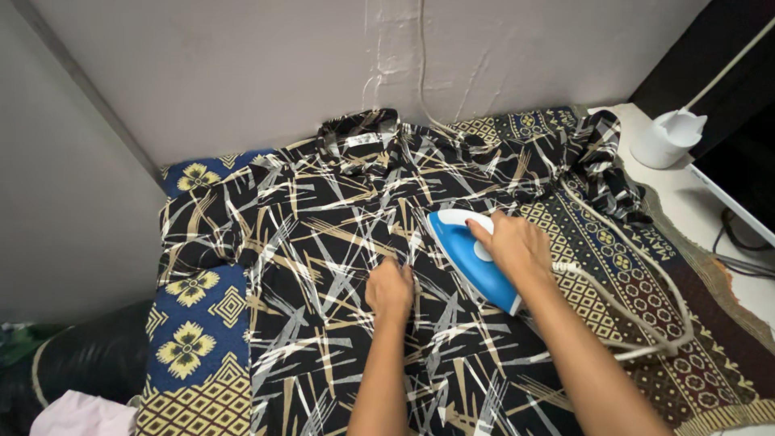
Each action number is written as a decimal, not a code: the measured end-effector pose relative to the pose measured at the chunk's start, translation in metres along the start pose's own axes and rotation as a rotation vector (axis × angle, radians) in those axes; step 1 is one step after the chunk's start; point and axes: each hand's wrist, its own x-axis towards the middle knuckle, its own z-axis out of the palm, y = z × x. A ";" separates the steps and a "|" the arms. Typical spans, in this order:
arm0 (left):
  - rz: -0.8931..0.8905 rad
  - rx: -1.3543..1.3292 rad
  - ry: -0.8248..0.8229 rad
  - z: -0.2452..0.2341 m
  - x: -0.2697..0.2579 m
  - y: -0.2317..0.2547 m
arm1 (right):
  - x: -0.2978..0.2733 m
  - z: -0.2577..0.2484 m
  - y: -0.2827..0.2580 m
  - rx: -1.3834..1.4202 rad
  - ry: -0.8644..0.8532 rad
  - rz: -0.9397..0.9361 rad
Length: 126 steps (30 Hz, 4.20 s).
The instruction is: The person irons a patterned shirt laid out on a bed. They smooth the fabric with their hands, use a blue and white iron to press the front and sleeves, and adjust the shirt's position to reach different areas.
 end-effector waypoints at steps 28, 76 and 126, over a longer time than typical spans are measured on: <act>0.068 -0.247 0.110 0.049 -0.004 -0.032 | 0.002 0.003 -0.003 0.014 -0.174 0.020; 0.328 -0.386 -0.453 0.006 -0.074 -0.054 | -0.039 0.002 -0.050 0.017 -0.259 0.001; 0.703 0.650 -0.113 -0.023 0.068 -0.011 | 0.053 0.009 -0.004 -0.059 -0.118 -0.009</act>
